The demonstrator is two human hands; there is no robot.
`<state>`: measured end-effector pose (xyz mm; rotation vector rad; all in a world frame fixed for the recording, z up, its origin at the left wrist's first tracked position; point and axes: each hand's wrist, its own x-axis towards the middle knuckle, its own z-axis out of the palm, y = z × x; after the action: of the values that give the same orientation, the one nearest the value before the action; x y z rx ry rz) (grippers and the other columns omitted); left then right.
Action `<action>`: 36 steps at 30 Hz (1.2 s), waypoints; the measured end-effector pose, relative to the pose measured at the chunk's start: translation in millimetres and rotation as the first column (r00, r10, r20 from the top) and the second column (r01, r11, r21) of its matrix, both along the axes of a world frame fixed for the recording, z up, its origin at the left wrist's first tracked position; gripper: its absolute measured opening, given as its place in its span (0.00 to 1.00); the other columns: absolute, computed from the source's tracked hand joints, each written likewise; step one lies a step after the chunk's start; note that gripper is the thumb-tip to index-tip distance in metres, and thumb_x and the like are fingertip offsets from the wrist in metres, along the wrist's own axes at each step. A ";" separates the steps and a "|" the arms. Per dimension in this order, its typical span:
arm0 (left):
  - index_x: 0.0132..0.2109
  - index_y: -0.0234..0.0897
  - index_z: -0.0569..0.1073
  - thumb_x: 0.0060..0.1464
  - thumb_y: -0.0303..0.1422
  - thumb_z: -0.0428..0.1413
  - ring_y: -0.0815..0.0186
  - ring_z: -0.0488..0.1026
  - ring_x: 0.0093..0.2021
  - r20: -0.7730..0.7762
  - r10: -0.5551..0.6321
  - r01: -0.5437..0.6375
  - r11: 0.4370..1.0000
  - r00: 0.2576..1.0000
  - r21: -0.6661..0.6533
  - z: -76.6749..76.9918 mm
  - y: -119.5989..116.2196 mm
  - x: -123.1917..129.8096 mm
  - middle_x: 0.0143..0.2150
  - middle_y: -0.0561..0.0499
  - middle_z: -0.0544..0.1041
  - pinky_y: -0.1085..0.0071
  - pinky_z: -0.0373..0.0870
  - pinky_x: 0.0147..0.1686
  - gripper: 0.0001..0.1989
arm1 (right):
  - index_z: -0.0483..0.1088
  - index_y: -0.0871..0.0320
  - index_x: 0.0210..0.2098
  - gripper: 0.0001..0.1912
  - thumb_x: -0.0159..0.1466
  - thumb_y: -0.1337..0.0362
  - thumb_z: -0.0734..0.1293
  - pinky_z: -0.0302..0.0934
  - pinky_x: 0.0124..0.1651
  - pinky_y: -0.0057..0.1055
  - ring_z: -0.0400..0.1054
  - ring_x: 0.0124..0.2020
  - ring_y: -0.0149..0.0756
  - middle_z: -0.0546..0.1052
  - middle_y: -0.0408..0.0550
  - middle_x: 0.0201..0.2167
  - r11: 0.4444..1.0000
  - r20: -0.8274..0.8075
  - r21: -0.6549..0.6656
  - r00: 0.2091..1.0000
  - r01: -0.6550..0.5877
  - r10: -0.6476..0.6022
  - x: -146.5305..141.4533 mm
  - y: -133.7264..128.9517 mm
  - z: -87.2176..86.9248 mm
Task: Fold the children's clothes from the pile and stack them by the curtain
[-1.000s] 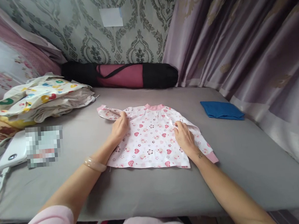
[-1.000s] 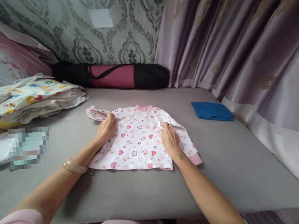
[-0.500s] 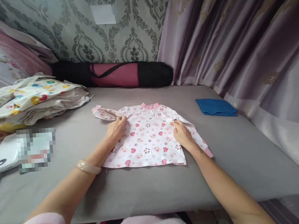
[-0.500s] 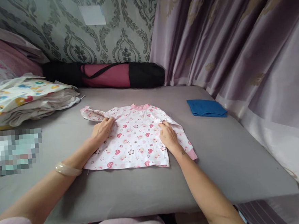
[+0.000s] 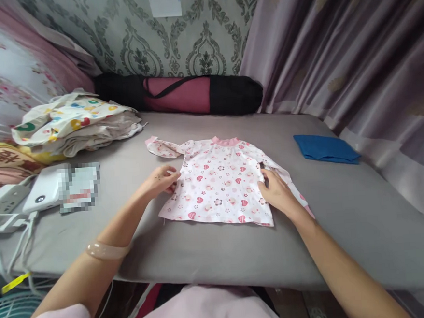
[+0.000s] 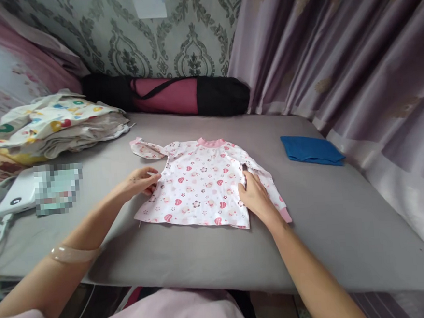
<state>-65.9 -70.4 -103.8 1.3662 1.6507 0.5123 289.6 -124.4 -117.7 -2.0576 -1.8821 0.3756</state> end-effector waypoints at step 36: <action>0.41 0.41 0.68 0.57 0.47 0.50 0.59 0.72 0.33 -0.595 -0.187 0.361 0.914 0.782 0.187 6.4 -46.0 -23.4 0.33 0.49 0.75 0.67 0.63 0.31 0.15 | 0.75 0.51 0.43 0.15 0.65 0.59 0.58 0.49 0.28 0.29 0.64 0.25 0.34 0.71 0.41 0.22 0.904 0.008 -0.331 0.957 -0.270 0.289 10.1 -48.9 53.0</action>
<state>-89.3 -116.4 -97.4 2.1039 1.8296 0.1741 299.7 -173.3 -64.6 -2.0081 -2.2897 0.7545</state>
